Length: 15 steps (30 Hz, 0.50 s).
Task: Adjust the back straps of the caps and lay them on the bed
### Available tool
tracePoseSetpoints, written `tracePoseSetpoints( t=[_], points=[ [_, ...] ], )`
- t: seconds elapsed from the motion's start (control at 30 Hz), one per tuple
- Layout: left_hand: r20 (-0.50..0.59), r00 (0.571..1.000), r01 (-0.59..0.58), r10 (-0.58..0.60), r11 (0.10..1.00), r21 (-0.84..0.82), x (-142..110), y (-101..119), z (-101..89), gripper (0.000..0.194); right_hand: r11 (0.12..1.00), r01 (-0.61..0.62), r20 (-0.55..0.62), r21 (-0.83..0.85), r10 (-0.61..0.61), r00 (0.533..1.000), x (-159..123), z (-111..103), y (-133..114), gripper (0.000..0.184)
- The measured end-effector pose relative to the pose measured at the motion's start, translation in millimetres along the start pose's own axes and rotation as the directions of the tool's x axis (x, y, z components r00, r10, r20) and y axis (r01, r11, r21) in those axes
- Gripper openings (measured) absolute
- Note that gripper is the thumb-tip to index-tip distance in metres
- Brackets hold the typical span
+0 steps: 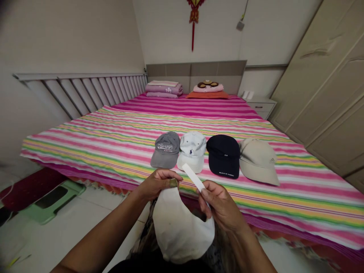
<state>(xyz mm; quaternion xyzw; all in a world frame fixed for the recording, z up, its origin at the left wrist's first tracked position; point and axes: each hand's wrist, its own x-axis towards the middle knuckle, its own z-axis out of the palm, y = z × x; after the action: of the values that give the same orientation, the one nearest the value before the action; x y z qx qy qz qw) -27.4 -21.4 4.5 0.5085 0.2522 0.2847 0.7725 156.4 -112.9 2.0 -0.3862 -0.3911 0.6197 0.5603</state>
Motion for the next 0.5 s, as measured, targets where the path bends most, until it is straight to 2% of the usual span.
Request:
tracePoseSetpoints(
  t=[0.17,0.3,0.5],
  points=[
    [0.035,0.999,0.031,-0.028,0.997,-0.07,2,-1,-0.4,0.031,0.999,-0.005,0.017,-0.031,0.006,1.0,4,10,-9,0.026],
    [0.083,0.996,-0.023,0.034,0.991,-0.133,5,-4,1.3,0.029,0.993,-0.035,-0.008,-0.117,0.034,0.999,10,21,-8,0.027],
    [0.087,0.996,-0.024,0.027,0.999,-0.037,5,-9,3.5,0.032,0.983,-0.069,-0.051,-0.172,0.062,0.997,17,31,5,0.029]
  ],
)
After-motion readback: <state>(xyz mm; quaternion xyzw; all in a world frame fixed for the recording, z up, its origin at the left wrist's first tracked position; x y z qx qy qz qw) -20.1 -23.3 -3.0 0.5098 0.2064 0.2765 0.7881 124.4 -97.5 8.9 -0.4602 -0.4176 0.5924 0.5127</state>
